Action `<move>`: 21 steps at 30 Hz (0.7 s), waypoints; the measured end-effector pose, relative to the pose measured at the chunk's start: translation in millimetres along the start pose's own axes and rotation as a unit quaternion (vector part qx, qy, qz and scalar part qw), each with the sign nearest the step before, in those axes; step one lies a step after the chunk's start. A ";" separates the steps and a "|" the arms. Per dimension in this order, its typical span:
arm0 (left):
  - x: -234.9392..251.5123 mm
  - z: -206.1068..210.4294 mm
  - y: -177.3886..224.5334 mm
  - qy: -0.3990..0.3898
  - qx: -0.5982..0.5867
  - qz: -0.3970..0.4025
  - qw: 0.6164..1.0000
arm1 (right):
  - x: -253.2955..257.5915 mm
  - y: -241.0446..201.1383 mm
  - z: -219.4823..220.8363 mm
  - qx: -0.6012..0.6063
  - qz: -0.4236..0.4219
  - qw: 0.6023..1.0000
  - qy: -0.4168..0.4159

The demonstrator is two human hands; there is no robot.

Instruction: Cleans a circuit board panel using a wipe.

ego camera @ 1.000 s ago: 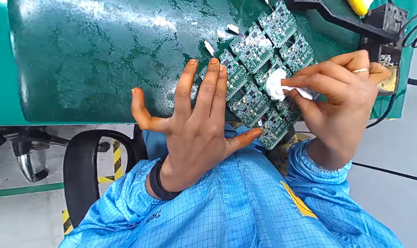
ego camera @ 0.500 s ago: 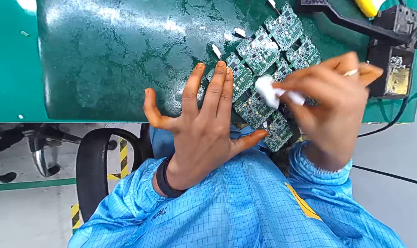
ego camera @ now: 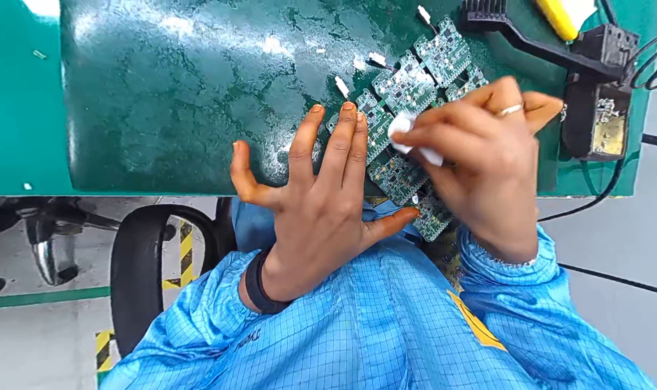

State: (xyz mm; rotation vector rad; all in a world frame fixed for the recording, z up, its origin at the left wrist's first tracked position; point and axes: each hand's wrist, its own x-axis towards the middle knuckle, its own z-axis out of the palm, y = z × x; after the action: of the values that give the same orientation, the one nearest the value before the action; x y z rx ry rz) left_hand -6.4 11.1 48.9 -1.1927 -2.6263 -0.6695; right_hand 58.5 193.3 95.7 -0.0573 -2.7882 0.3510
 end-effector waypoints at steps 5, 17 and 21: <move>-0.6 0.5 0.6 0.002 0.007 -0.002 1.000 | 4.1 25.2 -6.6 -0.047 0.024 0.999 -0.010; -0.7 0.1 -1.0 0.008 -0.002 0.003 1.000 | -4.4 0.7 -2.5 0.029 -0.018 0.999 -0.023; -1.9 0.0 -0.5 0.005 -0.006 0.004 1.000 | 2.0 32.0 -14.5 -0.044 0.028 0.998 -0.022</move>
State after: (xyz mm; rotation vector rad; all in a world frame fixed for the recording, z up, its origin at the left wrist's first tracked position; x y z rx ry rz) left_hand -5.5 9.6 48.1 -1.1983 -2.6115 -0.6894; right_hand 61.4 227.9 101.7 -0.1505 -2.8495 0.2461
